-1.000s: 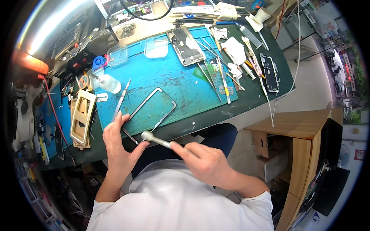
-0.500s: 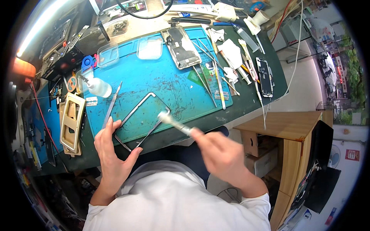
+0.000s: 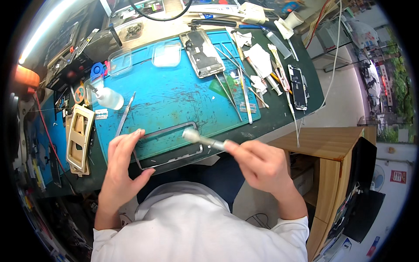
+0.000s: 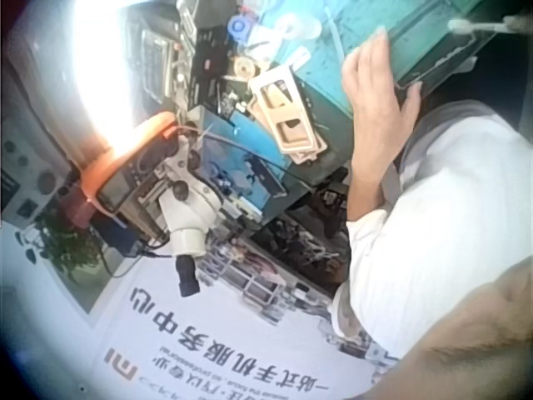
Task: The person applies adhesive to a smartphone screen assembly using a syringe and a toothbrush. They then clean the metal frame of the device with a toothbrush and a small brush. Finally, they prepare a glue gun and a syringe for further assembly steps.
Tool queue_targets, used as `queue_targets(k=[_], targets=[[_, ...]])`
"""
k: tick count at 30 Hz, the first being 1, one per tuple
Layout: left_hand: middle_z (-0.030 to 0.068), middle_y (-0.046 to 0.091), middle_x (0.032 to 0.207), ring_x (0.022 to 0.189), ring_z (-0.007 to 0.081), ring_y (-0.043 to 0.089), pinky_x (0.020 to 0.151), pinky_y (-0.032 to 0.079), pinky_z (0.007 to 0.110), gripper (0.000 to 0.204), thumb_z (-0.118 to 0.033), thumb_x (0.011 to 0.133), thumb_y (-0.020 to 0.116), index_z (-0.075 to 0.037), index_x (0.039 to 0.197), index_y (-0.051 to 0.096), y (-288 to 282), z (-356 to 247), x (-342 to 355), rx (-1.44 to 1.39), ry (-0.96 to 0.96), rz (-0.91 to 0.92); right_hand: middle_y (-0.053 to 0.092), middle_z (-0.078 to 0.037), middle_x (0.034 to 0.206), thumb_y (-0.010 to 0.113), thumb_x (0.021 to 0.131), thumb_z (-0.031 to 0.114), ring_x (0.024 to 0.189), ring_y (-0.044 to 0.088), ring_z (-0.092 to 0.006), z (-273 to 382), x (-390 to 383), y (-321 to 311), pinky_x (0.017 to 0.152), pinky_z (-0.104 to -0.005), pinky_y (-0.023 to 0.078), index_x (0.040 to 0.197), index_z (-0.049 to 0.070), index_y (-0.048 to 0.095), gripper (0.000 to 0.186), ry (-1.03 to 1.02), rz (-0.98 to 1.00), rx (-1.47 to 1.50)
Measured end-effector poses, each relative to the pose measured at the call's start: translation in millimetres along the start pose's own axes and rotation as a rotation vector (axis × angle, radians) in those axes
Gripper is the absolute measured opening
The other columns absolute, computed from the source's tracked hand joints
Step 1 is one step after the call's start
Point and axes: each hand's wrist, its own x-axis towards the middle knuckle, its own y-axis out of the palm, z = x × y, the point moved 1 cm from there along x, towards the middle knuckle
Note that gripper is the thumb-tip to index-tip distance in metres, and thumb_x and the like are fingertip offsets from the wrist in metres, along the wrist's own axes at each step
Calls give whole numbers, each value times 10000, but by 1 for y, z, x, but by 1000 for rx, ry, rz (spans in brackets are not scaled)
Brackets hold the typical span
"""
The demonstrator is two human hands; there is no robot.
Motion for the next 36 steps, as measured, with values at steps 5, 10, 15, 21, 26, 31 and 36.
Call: queue_targets(k=[5, 10, 15, 21, 26, 31, 36], targets=[[133, 570, 1487, 1345, 370, 511, 1153, 417, 462, 923, 52, 665, 854, -16, 1506, 481, -7, 3, 17, 55, 11, 116, 673, -1, 806, 742, 747, -29, 597, 616, -158, -18, -15, -6, 477, -293, 444, 1208, 139, 785, 493, -110, 151, -19], [113, 638, 1394, 1306, 340, 545, 1105, 436, 433, 950, -24, 671, 899, -39, 1524, 480, -6, 8, 19, 44, 2, 114, 661, 3, 802, 728, 752, -30, 607, 621, -161, -28, -7, -7, 497, -294, 459, 1202, 147, 784, 487, -109, 161, -92], [111, 653, 1407, 1284, 339, 564, 1100, 444, 430, 958, -32, 662, 907, -35, 1520, 481, -3, 6, 20, 19, -12, 78, 650, -22, 805, 729, 787, -45, 622, 634, -187, -40, 9, 0, 523, -302, 487, 1237, 133, 775, 486, -9, -22, -164], [108, 660, 1405, 1280, 337, 569, 1100, 444, 434, 974, -21, 650, 910, -32, 1522, 476, -3, 7, 20, 1, -24, 77, 644, -24, 797, 724, 802, -50, 625, 644, -196, -25, 15, 1, 546, -323, 513, 1234, 121, 774, 467, 46, 113, -144], [106, 661, 1404, 1273, 335, 573, 1100, 446, 429, 976, -23, 646, 911, -33, 1521, 478, -5, 6, 21, 14, -18, 84, 631, -23, 785, 713, 835, -42, 610, 628, -201, -19, 11, -7, 529, -325, 500, 1256, 134, 768, 460, 140, -9, -152], [106, 659, 1407, 1271, 334, 573, 1098, 446, 429, 972, -22, 647, 911, -32, 1519, 482, -4, 5, 21, 19, -31, 80, 623, -15, 807, 717, 816, -19, 623, 621, -187, -11, 14, 2, 544, -312, 490, 1254, 137, 762, 467, 100, 96, -202], [104, 657, 1410, 1271, 332, 573, 1102, 442, 428, 967, -23, 647, 910, -32, 1516, 486, -4, 6, 21, 4, -18, 77, 626, -18, 811, 722, 815, -22, 623, 624, -189, -6, 5, 3, 550, -307, 489, 1247, 126, 768, 459, 79, 16, -231]])
